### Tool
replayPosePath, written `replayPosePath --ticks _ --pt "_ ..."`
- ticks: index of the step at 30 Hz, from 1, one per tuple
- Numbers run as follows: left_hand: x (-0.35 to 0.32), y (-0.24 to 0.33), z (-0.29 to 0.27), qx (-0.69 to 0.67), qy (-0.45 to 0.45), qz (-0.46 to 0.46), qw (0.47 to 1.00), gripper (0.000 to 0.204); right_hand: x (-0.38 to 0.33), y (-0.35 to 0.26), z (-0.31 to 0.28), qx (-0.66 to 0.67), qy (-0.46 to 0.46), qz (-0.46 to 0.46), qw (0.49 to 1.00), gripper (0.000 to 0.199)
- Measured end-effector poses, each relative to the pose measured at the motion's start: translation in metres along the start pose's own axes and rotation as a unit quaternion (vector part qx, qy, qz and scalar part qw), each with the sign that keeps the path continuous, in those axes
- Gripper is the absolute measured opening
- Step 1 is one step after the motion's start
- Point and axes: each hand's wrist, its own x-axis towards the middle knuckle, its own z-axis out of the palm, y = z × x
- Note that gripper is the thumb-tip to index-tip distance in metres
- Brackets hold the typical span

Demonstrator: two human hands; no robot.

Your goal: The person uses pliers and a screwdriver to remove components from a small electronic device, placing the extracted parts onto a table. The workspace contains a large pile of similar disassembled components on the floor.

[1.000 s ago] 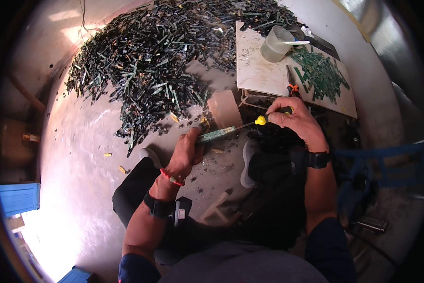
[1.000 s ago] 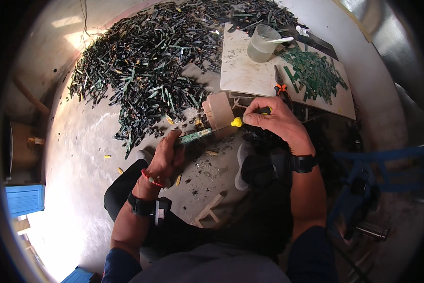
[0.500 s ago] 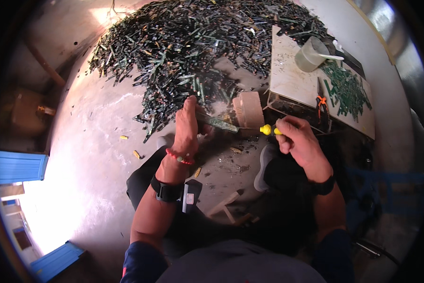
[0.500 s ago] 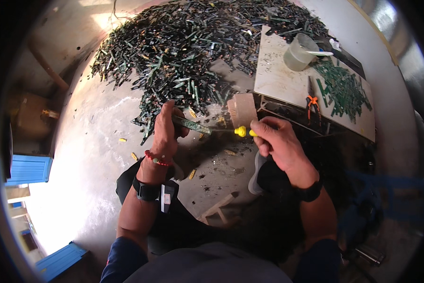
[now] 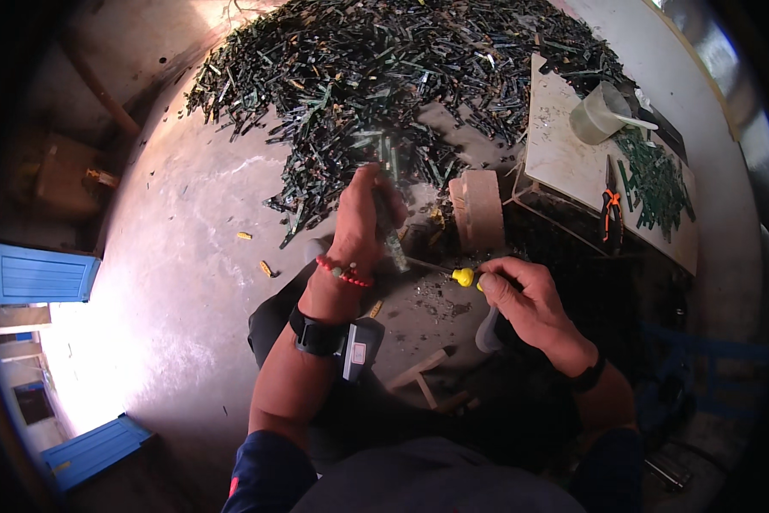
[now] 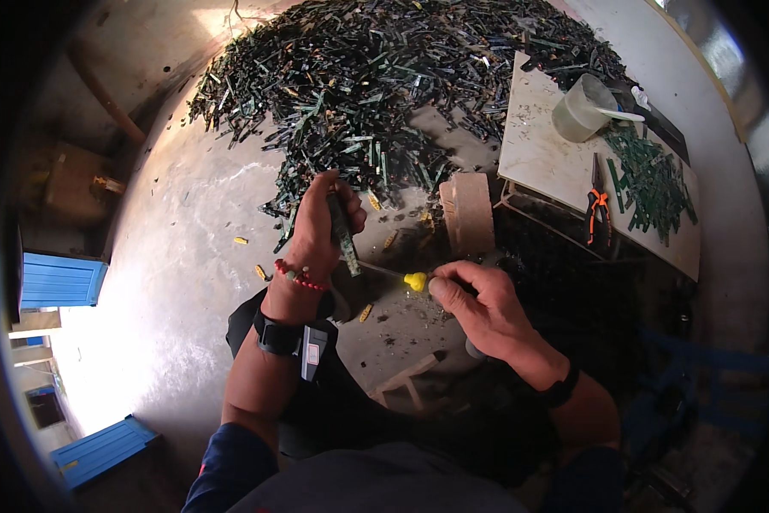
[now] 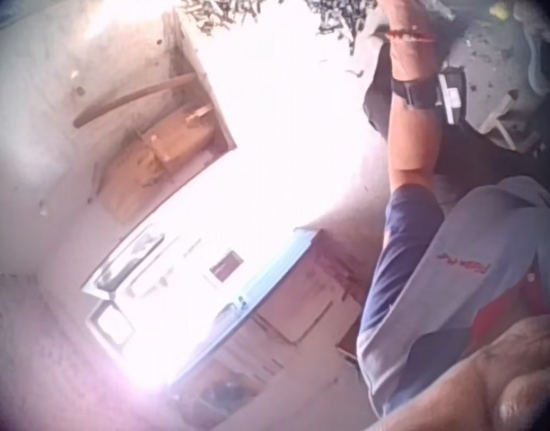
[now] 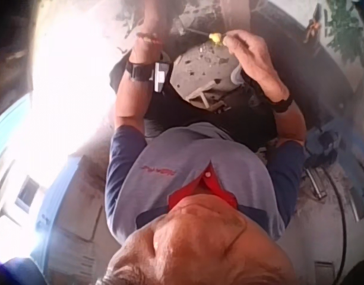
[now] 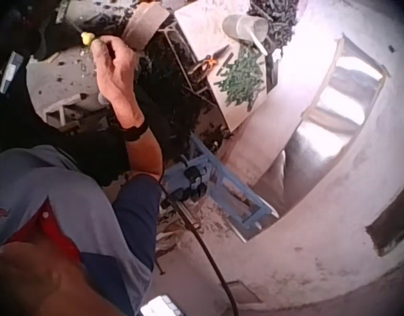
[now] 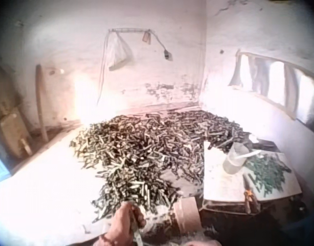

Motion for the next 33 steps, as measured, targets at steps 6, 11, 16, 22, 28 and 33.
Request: replayPosePath --ticks 6,11,16,22,28,33 --pt "-0.001 0.001 0.008 -0.095 0.042 0.03 0.994 0.025 0.003 0.008 -0.006 0.037 0.059 -0.002 0.998 0.025" --pt "-0.005 0.004 0.01 -0.06 0.083 0.027 0.994 0.022 0.004 0.012 0.001 -0.021 0.102 -0.05 0.993 0.025" --pt "-0.002 0.001 0.006 -0.098 0.088 0.053 0.99 0.019 0.001 0.004 0.009 -0.059 0.077 -0.051 0.994 0.027" --pt "0.001 -0.003 0.003 -0.103 0.096 0.069 0.988 0.021 -0.001 0.002 0.013 -0.106 0.014 -0.072 0.992 0.029" --pt "-0.007 0.002 0.009 -0.06 0.099 0.096 0.989 0.025 0.001 0.007 0.026 -0.162 0.038 -0.145 0.975 0.031" --pt "-0.005 0.005 0.009 -0.086 0.117 0.094 0.985 0.025 0.007 0.014 0.025 -0.031 0.021 -0.074 0.997 0.028"
